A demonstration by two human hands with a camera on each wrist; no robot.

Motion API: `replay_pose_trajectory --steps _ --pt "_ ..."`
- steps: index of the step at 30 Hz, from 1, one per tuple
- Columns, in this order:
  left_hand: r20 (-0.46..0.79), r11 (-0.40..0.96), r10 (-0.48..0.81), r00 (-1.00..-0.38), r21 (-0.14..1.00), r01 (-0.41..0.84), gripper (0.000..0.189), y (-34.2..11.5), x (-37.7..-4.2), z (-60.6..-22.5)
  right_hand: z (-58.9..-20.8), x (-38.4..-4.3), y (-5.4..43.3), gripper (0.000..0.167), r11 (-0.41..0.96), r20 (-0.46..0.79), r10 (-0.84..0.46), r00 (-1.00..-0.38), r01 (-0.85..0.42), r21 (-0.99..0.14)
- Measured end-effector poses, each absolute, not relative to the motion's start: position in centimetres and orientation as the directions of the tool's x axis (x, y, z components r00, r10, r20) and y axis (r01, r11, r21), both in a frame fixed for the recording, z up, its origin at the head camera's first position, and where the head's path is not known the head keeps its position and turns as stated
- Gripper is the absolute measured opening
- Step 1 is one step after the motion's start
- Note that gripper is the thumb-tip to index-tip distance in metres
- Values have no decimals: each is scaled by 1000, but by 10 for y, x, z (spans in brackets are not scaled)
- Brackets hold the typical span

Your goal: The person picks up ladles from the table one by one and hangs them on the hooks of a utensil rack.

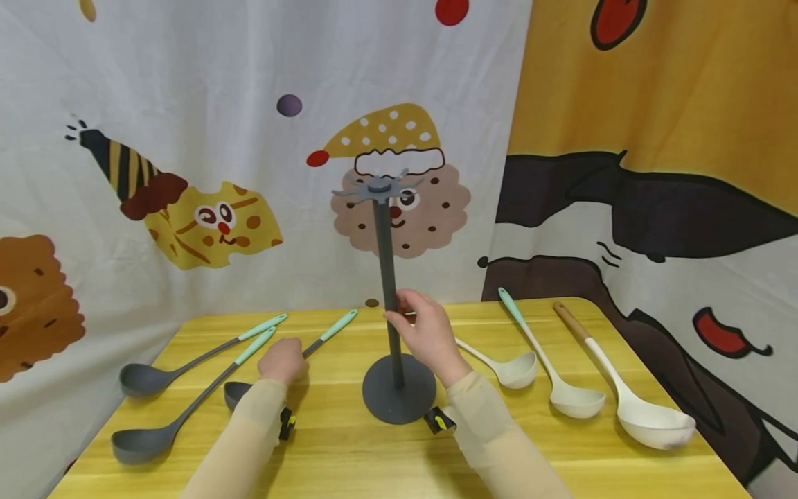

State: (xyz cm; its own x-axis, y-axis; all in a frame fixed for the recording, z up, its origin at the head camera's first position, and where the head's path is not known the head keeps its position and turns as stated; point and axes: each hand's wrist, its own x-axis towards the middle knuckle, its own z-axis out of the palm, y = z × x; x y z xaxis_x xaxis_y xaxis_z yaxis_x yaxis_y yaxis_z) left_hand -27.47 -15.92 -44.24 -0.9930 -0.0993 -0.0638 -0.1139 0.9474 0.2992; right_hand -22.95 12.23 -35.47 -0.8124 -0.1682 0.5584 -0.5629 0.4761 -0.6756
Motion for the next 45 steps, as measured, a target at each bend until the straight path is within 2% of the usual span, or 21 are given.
replay_pose_trajectory --steps 18,25,34,45 --pt "-27 965 -110 -994 236 -113 12 -163 -278 -448 -355 -230 122 16 480 564 -183 -805 -574 -663" --pt "18 968 -73 -997 242 -67 9 -162 -278 -451 -356 -230 122 16 488 559 -182 -809 -568 -663" --pt "112 955 -63 -992 294 -27 8 -156 -272 -439 -357 -231 121 14 500 577 -201 -792 -589 -635" --pt "234 909 -58 -971 415 45 5 -148 -263 -417 -356 -231 122 15 498 579 -202 -790 -592 -634"
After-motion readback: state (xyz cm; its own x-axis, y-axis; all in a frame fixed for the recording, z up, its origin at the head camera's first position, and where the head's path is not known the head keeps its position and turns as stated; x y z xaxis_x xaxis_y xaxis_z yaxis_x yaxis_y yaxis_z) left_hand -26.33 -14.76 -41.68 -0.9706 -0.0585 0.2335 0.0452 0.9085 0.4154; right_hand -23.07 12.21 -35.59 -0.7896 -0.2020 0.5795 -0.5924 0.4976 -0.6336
